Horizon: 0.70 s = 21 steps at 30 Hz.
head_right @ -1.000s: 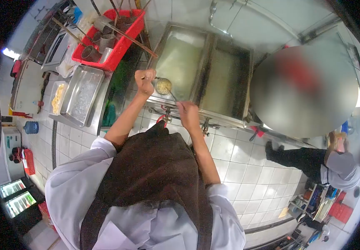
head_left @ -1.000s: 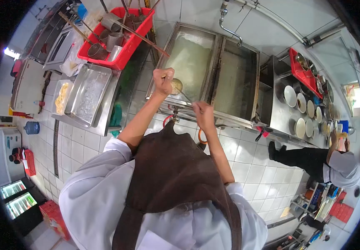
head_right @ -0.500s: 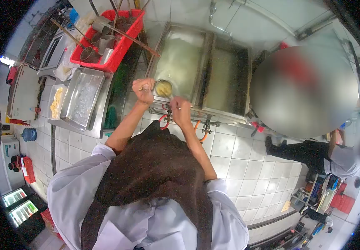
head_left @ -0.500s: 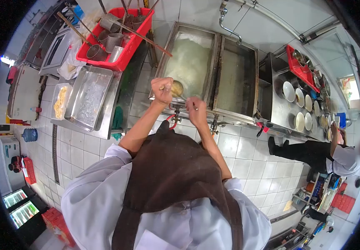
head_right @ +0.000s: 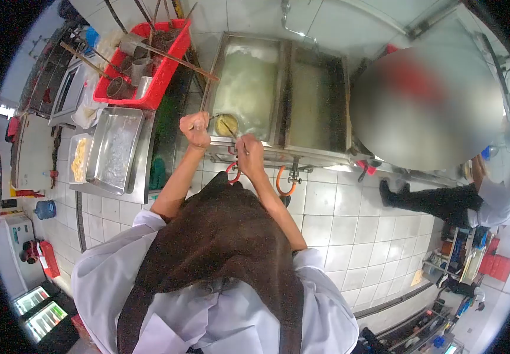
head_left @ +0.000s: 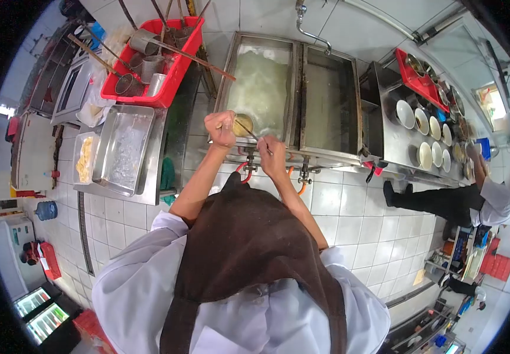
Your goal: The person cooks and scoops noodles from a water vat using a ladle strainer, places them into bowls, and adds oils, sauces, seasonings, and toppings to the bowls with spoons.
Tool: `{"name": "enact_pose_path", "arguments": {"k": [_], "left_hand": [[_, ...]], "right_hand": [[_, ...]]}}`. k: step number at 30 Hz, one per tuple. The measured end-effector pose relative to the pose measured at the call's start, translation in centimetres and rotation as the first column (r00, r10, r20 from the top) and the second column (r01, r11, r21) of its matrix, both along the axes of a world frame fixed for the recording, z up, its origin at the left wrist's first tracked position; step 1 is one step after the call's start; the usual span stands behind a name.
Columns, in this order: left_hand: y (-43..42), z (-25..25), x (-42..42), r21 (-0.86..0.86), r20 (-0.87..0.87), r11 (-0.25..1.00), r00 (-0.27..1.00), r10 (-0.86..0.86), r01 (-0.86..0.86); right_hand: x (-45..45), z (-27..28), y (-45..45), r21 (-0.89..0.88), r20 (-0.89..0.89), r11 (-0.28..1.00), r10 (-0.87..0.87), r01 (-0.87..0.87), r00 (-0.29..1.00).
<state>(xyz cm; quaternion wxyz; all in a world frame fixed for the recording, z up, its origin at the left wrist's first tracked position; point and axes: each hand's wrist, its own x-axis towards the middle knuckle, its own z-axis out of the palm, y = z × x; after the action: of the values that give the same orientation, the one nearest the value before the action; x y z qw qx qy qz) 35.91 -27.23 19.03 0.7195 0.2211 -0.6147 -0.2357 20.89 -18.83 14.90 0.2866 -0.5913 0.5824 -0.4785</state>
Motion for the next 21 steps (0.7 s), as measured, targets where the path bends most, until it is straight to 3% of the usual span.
{"name": "enact_pose_path", "arguments": {"k": [3,6,7,8,10,11,12,14,15,16,18,19,21], "left_hand": [[-0.3,-0.1,-0.6,0.008,0.012,1.000,1.000,0.003,-0.003],[-0.2,-0.5,-1.1,0.048,-0.030,0.998,0.998,0.049,-0.047],[-0.3,-0.5,-1.2,0.093,-0.021,0.995,0.999,0.026,-0.024],[-0.3,-0.6,-1.3,0.142,-0.013,0.990,1.000,0.001,0.001],[-0.8,-1.5,-1.3,0.152,0.037,0.988,0.999,0.013,-0.018],[-1.4,-1.8,-1.6,0.159,0.079,0.987,0.997,0.023,-0.036],[-1.7,-2.0,-1.6,0.165,0.073,0.986,0.997,-0.004,-0.008],[-3.0,-2.2,-1.6,0.262,0.187,0.962,0.982,0.032,-0.081],[-3.3,-1.6,-2.2,0.267,0.183,0.962,0.983,0.009,-0.058],[-3.7,-1.0,-2.4,0.291,0.148,0.957,0.988,-0.046,0.001],[-4.6,-0.7,-2.5,0.310,0.120,0.949,0.988,-0.102,0.060],[-5.2,-0.8,-2.4,0.337,0.117,0.939,0.987,-0.108,0.063],[-6.4,-1.3,-2.2,0.358,0.117,0.933,0.988,-0.097,0.049]], "right_hand": [[0.5,-1.6,-0.6,-0.077,-0.250,0.997,-0.023,0.003,0.968],[1.3,-0.4,0.0,-0.149,-0.269,0.989,-0.023,-0.018,0.963],[1.2,-1.0,-0.2,-0.022,-0.326,0.997,0.059,-0.070,0.944],[0.8,-1.1,-0.4,-0.022,-0.323,0.998,0.054,-0.065,0.945],[-0.1,-1.4,-1.3,0.021,0.021,1.000,0.023,-0.023,1.000],[-0.8,-2.5,-1.8,0.110,0.075,0.992,-0.078,0.070,0.994],[-1.4,-2.8,-1.8,0.115,0.068,0.989,-0.106,0.097,0.992],[-2.1,-3.5,-2.1,-0.120,-0.226,0.992,-0.066,0.040,0.972],[-1.9,-3.5,-2.2,0.028,-0.202,0.999,-0.020,0.026,0.979],[-1.9,-3.5,-1.9,0.033,-0.203,0.999,-0.036,0.043,0.979],[-1.5,-2.4,-1.9,0.041,0.041,0.997,-0.069,0.067,0.997],[-1.6,-2.1,-1.7,-0.042,-0.028,0.994,-0.099,0.098,0.995],[-1.9,-3.7,-2.1,-0.034,-0.111,0.997,-0.073,0.069,0.991]]}}
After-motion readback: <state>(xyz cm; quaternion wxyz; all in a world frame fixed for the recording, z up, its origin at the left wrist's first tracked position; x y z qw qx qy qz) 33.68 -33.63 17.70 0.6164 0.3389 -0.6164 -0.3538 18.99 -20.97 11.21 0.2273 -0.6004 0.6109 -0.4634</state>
